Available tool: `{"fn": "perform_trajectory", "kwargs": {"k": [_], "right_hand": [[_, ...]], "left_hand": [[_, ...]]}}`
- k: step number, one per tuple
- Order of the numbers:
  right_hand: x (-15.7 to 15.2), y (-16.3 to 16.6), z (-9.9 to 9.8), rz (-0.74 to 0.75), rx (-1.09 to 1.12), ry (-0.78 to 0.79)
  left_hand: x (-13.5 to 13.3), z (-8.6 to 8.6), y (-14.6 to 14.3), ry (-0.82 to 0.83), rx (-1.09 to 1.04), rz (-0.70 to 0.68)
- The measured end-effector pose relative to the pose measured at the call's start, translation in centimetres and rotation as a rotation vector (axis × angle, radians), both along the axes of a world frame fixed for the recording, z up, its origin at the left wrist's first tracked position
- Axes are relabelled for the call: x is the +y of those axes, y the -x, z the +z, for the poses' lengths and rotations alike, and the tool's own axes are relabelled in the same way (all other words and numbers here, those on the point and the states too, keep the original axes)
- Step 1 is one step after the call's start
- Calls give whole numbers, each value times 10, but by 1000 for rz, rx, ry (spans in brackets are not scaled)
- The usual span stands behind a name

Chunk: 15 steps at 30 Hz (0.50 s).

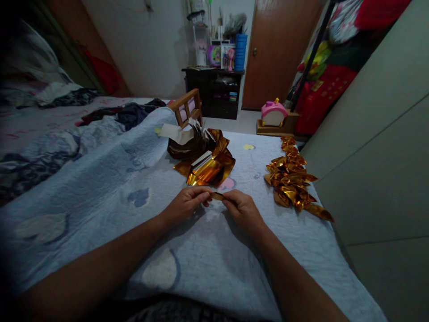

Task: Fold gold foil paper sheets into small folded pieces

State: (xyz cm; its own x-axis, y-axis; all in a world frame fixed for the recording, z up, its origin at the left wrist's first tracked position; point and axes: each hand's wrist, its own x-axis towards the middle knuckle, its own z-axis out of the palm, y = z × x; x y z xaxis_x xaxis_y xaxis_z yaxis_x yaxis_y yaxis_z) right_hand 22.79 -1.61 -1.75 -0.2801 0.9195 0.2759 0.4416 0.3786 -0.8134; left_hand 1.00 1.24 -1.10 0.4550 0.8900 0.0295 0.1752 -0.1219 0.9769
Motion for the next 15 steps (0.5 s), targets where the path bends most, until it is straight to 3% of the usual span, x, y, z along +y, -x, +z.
{"fn": "perform_trajectory", "kwargs": {"k": [8, 15], "right_hand": [[-1, 3, 0, -15, 4, -33], [-3, 5, 3, -27, 99, 176]], "left_hand": [[0, 0, -4, 273, -216, 87], [1, 1, -4, 301, -258, 89]]}}
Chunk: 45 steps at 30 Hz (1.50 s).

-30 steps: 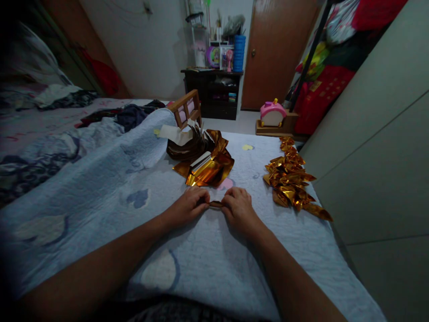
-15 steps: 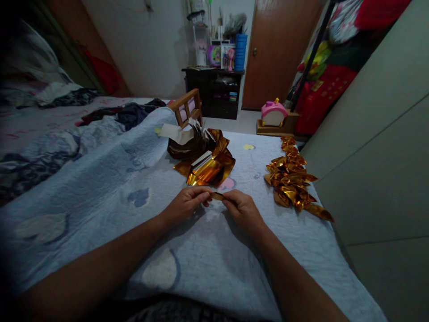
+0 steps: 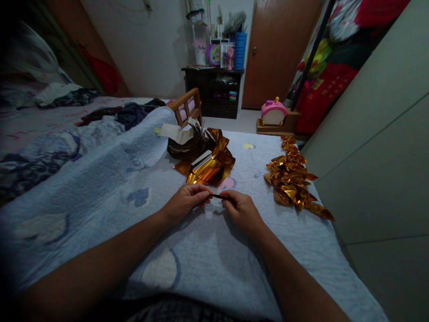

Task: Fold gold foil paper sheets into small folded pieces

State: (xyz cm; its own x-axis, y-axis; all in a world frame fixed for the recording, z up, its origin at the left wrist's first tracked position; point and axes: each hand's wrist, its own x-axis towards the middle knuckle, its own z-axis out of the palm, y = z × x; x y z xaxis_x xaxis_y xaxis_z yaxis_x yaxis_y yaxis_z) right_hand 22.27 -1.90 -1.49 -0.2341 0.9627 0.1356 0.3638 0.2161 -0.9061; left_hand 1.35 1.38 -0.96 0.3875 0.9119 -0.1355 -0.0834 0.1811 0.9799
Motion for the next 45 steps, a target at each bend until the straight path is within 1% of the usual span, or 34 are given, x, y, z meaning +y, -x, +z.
{"fn": "perform_trajectory", "kwargs": {"k": [3, 6, 8, 11, 16, 22, 29, 34, 41, 45], "right_hand": [[-1, -1, 4, 18, 150, 187], [0, -2, 6, -15, 337, 369], [1, -2, 7, -48, 406, 441], [1, -2, 8, -61, 438, 500], [1, -4, 9, -43, 520, 531], [2, -5, 5, -10, 524, 547], [-1, -4, 8, 44, 527, 489], [-1, -5, 11, 121, 516, 465], [0, -9, 6, 208, 539, 519], [0, -11, 6, 210, 555, 537]], "left_hand": [[0, 1, 0, -6, 12, 1], [0, 1, 1, -17, 15, 7], [0, 0, 1, -29, 12, 10], [0, 0, 1, -52, 9, 6], [-1, 0, 3, -34, -24, -10], [-1, 1, 2, 5, -49, -55], [0, 0, 4, 9, -49, -54], [-1, 3, 4, 4, -24, -61], [-1, 2, 4, -21, -35, -83], [-1, 1, 5, -29, -41, -91]]}}
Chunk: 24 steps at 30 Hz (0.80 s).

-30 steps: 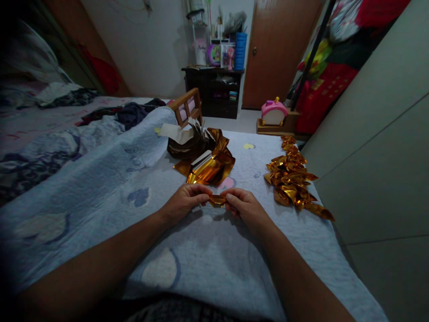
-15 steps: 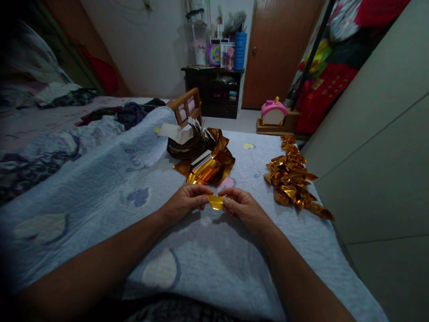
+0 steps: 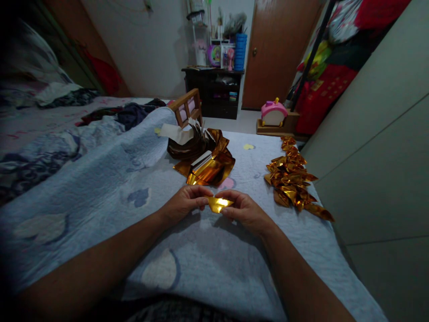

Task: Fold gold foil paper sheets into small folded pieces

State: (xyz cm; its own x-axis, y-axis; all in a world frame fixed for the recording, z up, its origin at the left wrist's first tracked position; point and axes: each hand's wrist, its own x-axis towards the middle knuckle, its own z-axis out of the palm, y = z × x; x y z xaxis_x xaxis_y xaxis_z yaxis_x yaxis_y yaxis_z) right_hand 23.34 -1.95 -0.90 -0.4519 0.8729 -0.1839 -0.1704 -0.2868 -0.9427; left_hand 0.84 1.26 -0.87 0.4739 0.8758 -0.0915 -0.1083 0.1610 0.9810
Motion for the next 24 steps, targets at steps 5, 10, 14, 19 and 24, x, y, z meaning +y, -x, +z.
{"fn": "perform_trajectory", "kwargs": {"k": [5, 10, 14, 19, 24], "right_hand": [[0, 1, 2, 9, 9, -1], [-1, 2, 5, 4, 10, 11], [-1, 2, 6, -5, -11, 18], [-1, 2, 5, 2, -39, 30], [0, 1, 3, -9, -47, 5]], "left_hand": [[0, 1, 1, -26, 6, -14], [0, 2, 1, -2, 14, -34], [0, 3, 2, 46, -14, -42], [1, 2, 2, 84, -54, -57], [3, -3, 3, 82, -40, -74]]}}
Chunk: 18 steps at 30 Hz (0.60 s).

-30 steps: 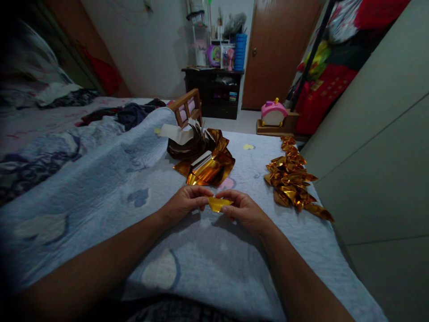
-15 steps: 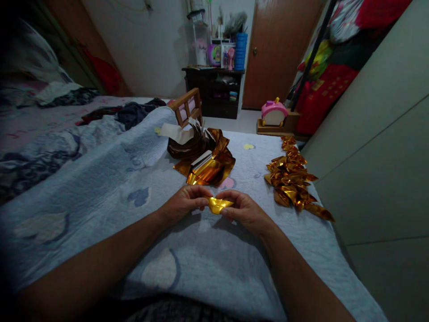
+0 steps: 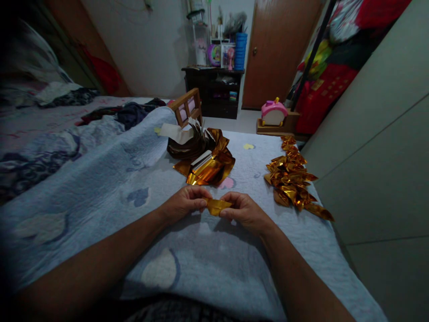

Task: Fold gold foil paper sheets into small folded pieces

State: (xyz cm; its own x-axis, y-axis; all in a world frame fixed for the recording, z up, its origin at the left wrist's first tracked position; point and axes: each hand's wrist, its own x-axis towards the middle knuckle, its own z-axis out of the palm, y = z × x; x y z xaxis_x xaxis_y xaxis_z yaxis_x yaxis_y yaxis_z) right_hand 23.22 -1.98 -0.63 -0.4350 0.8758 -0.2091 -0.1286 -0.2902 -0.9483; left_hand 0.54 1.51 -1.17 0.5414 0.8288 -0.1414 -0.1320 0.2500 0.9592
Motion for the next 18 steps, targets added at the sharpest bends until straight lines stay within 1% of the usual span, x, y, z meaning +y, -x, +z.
{"fn": "perform_trajectory", "kwargs": {"k": [4, 8, 14, 18], "right_hand": [[0, 0, 0, 0, 5, 0], [-1, 0, 1, 4, 19, 5], [0, -3, 3, 32, 28, -50], [1, -6, 2, 11, -5, -66]], "left_hand": [[1, -3, 0, -25, 28, -17], [0, -1, 0, -50, 58, -48], [-1, 6, -1, -50, 28, -17], [-2, 5, -1, -37, -3, -11]]}}
